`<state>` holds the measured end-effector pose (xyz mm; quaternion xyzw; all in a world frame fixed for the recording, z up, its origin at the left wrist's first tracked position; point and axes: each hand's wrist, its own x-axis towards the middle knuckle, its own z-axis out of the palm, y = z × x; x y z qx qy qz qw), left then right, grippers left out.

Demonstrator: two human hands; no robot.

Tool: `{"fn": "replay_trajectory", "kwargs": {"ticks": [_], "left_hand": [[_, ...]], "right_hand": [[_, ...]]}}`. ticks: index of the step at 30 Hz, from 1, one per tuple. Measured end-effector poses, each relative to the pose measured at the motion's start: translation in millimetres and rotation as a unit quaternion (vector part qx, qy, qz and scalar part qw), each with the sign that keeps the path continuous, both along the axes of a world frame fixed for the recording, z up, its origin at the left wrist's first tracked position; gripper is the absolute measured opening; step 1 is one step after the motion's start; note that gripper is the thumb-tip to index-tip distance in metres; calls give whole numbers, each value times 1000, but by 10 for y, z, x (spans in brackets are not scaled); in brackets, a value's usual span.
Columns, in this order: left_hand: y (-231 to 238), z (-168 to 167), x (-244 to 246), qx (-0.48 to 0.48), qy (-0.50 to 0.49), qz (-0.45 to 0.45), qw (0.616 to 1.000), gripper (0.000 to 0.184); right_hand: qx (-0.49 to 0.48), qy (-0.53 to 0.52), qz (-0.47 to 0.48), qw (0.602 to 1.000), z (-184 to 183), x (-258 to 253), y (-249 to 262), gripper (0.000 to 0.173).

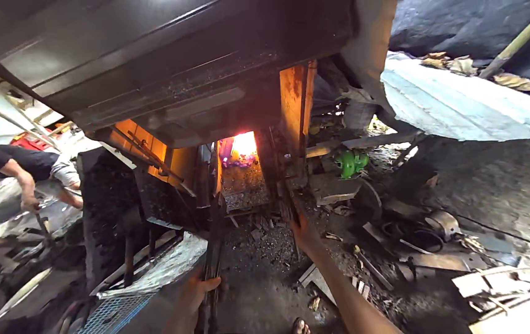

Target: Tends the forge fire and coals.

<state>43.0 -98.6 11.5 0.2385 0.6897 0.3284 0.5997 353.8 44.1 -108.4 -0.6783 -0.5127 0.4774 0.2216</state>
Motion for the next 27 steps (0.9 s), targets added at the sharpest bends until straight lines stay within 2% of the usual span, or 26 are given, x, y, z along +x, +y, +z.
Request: {"fn": "replay_trajectory", "kwargs": {"ticks": [2, 5, 8, 10, 13, 15, 19, 25, 27], "left_hand": [[137, -23, -15, 7, -12, -10, 1000, 34], [297, -61, -74, 19, -21, -38, 999, 33], [441, -122, -166, 27, -22, -62, 997, 40], [532, -119, -182, 30, -17, -63, 997, 46], [695, -130, -228, 38, -2, -100, 994, 51], [861, -152, -303, 33, 0, -124, 992, 61], [1136, -261, -380, 27, -48, -115, 992, 70], [1653, -351, -424, 16, -72, -111, 991, 49], [1808, -413, -420, 15, -63, -112, 992, 50]], "right_hand": [[-2, -52, 17, 999, 170, 88, -593, 46], [47, -84, 13, 995, 367, 162, -1415, 59], [51, -119, 40, 991, 561, 127, -1913, 60], [14, -155, 58, 986, 674, 50, -2081, 61], [-31, -197, 56, 978, 799, -168, -2190, 63], [-40, -219, 48, 974, 905, -368, -2166, 62], [-26, -214, 34, 976, 1054, -672, -2029, 61], [7, -111, 21, 994, 1043, -643, -1687, 62], [-2, -73, 8, 997, 1052, -564, -1653, 61]]}}
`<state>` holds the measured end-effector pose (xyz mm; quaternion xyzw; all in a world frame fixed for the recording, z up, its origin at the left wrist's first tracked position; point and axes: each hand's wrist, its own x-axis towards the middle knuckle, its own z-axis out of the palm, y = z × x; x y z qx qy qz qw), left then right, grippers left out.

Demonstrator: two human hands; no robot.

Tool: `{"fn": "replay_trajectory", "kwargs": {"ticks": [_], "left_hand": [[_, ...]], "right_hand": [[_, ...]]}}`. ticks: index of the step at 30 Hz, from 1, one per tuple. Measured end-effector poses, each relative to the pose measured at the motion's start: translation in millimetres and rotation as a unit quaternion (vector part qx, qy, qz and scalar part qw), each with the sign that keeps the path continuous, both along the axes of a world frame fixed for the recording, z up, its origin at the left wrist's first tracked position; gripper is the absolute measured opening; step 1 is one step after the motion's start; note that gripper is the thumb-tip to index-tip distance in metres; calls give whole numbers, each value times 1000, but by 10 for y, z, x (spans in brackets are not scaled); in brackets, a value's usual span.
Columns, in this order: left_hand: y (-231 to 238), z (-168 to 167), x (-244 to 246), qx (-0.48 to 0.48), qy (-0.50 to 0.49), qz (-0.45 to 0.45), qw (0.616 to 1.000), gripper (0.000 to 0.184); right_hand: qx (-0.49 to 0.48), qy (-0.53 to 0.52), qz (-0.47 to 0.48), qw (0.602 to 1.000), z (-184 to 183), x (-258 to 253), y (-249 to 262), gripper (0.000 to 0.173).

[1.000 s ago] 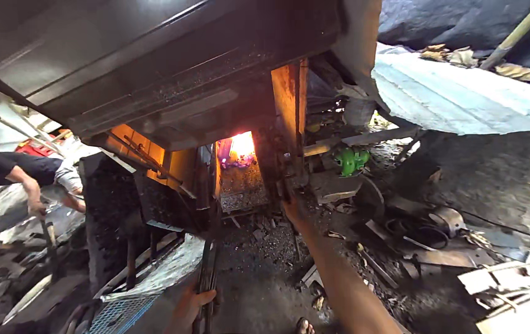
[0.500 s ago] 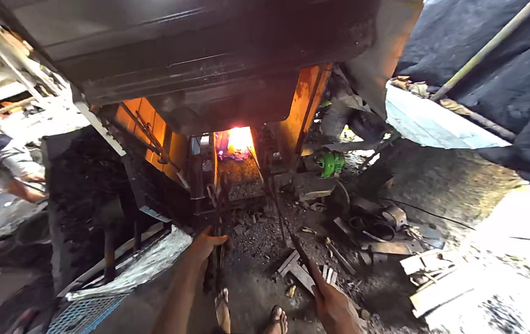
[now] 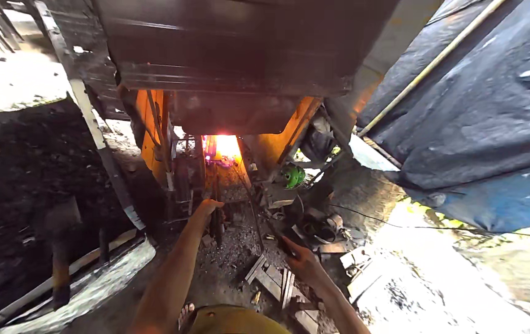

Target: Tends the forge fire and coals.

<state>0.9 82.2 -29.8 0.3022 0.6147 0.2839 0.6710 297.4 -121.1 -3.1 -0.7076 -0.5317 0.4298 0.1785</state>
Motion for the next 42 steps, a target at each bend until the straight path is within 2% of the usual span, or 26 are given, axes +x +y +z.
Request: {"fn": "replay_trajectory", "kwargs": {"ticks": [3, 6, 11, 13, 15, 17, 20, 22, 24, 27, 29, 33, 37, 42], "left_hand": [[173, -44, 48, -1, 3, -3, 1000, 51], [327, -174, 104, 3, 18, -5, 1000, 53], [446, -372, 280, 56, 144, -60, 986, 68], [462, -393, 418, 83, 189, -87, 974, 67], [411, -318, 551, 79, 187, -96, 974, 69], [388, -321, 657, 70, 139, -59, 986, 69], [283, -376, 636, 48, 43, -5, 998, 72], [158, -324, 537, 40, 25, 10, 999, 65], [13, -244, 402, 36, 28, 14, 999, 63], [-30, -80, 240, 37, 63, 6, 997, 62], [66, 6, 167, 33, 93, -2, 995, 64], [342, 158, 90, 18, 159, -33, 987, 58], [534, 306, 77, 26, 230, -86, 969, 47], [560, 380, 97, 8, 166, -40, 985, 38]], "right_hand": [[-33, 75, -29, 996, 31, 85, 12, 63], [-40, 87, -35, 995, 104, 69, 18, 64], [-47, 155, -51, 985, 141, 118, 10, 65], [-38, 128, -43, 990, 239, 139, 23, 64], [-27, 84, -25, 996, 344, 187, 35, 62], [-6, 42, -7, 999, 361, 275, 75, 60], [-5, -77, 47, 996, 337, 341, 128, 61], [-4, -128, 63, 990, 351, 293, 129, 61], [-2, -133, 66, 989, 307, 241, 93, 60], [1, -70, 52, 996, 134, 279, 61, 61], [2, 15, 7, 1000, 26, 333, 25, 59], [-45, 192, -62, 978, -74, 432, -18, 62], [-67, 277, -91, 954, -134, 492, -11, 63], [-87, 324, -101, 937, -169, 531, -20, 64]]}}
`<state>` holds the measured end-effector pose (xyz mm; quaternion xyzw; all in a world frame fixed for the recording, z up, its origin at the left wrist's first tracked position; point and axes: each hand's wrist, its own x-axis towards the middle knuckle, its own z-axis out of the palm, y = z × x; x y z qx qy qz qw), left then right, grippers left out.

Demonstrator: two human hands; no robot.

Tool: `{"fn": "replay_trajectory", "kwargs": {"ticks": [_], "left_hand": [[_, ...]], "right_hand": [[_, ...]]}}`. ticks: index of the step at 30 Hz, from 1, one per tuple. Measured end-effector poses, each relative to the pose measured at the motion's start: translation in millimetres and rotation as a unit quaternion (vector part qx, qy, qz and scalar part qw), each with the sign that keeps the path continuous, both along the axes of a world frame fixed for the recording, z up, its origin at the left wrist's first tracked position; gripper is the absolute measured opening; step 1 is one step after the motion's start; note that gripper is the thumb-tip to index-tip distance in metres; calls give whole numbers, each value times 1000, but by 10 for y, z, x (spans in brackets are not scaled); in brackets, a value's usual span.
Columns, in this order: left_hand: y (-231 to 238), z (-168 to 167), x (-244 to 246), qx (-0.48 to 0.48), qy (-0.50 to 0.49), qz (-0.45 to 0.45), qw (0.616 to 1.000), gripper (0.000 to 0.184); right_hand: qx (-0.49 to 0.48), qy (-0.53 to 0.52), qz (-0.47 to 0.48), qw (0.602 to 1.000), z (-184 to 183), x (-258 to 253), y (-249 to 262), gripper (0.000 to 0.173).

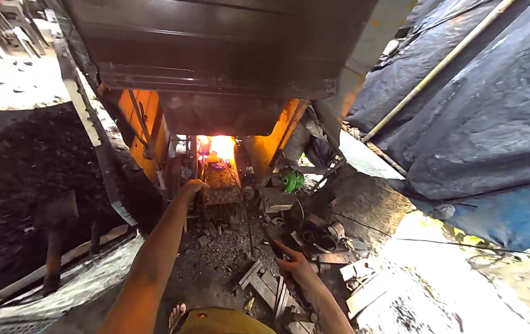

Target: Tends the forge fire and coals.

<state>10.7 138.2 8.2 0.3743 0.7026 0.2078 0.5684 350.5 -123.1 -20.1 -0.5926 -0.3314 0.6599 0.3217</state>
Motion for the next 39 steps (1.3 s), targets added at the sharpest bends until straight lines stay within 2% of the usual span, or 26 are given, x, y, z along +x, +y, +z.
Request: {"fn": "replay_trajectory", "kwargs": {"ticks": [4, 6, 9, 17, 19, 22, 24, 25, 29, 35, 37, 39], "left_hand": [[-46, 144, 8, 1, -34, 17, 999, 30], [-10, 104, 0, -4, -37, 31, 999, 23], [75, 36, -21, -4, -45, 36, 998, 22], [255, -54, -120, 71, -118, -4, 990, 11], [297, -128, -83, 88, -70, -19, 994, 12], [273, -144, 78, 91, 70, -66, 991, 33], [221, -240, 156, 86, 95, -73, 989, 40], [185, -329, 188, 80, 94, -62, 990, 45], [-95, -701, 405, 98, -53, 52, 992, 49], [-274, -755, 667, 114, -232, 158, 953, 36], [-179, -667, 670, 116, -210, 158, 958, 34], [-109, -455, 616, 109, -94, 99, 985, 37]], "right_hand": [[-15, 36, -18, 999, -12, 20, -2, 64], [-21, 41, -18, 999, -22, 19, -6, 65], [-20, 38, -18, 999, -7, 7, -1, 64], [-32, 54, -21, 998, -39, 1, -3, 64], [-19, 31, -19, 999, -33, -49, -10, 64], [39, -111, 15, 993, 84, -217, -75, 60], [61, -182, 39, 981, 173, -323, -172, 60], [69, -186, 34, 980, 195, -365, -227, 60], [78, -122, -4, 990, 206, -486, -176, 61], [34, -88, -37, 995, 89, -752, 515, 56], [4, -55, -51, 997, 133, -828, 535, 57], [-6, -41, -53, 998, 208, -852, 405, 59]]}}
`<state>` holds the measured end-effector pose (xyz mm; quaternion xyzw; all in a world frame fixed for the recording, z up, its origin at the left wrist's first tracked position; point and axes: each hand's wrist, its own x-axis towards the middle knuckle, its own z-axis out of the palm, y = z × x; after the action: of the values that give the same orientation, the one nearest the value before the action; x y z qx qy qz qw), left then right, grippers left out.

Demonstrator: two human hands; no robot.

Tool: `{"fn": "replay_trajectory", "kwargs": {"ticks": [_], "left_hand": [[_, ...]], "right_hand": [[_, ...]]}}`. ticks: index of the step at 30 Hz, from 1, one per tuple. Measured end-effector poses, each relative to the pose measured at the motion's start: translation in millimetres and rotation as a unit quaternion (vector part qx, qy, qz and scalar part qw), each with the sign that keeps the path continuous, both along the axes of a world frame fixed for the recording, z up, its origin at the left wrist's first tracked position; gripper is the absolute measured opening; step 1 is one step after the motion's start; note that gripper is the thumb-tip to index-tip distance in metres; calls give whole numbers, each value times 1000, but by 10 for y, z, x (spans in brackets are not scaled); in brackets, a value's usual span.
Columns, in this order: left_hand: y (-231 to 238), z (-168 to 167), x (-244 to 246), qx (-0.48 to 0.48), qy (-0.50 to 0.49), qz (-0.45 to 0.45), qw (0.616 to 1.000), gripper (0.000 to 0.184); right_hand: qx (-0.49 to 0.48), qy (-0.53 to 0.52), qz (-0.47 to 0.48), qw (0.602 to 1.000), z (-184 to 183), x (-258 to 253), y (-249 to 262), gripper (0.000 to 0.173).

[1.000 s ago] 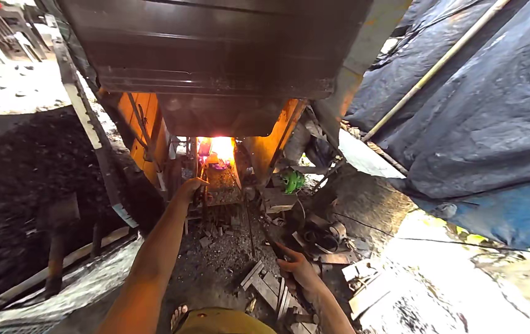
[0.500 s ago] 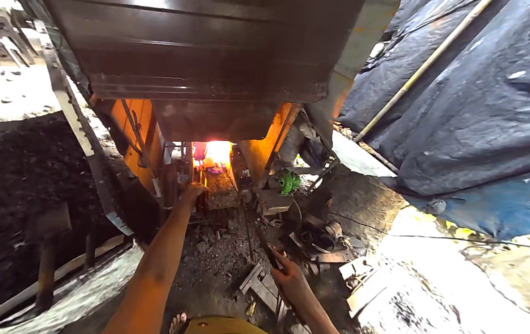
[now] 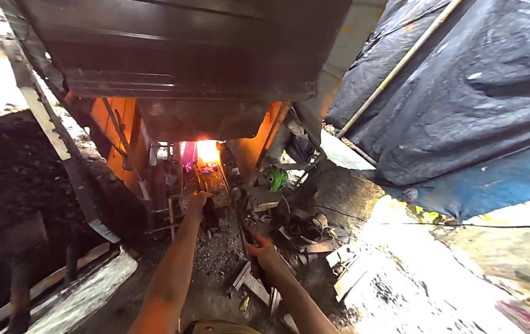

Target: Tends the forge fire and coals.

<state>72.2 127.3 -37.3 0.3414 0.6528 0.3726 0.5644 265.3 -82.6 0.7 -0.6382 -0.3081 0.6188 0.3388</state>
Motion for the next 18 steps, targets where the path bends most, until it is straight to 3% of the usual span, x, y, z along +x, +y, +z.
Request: {"fn": "replay_trajectory", "kwargs": {"ticks": [2, 4, 7, 13, 18], "left_hand": [[96, 79, -53, -21, 123, -68, 990, 43], [119, 23, -91, -14, 159, -87, 983, 47], [65, -72, -170, -26, 100, -81, 991, 55], [-451, 18, -313, -73, -23, -83, 994, 61], [-546, 6, -309, -90, -35, -78, 992, 62]], "right_hand": [[16, -25, 19, 999, 118, 43, -130, 60], [35, -70, 45, 996, 200, 77, -171, 59], [47, -113, 63, 990, 148, 5, -86, 59], [50, -87, 69, 993, 151, -62, -138, 58], [62, -246, 139, 957, 201, 155, -575, 60]]}}
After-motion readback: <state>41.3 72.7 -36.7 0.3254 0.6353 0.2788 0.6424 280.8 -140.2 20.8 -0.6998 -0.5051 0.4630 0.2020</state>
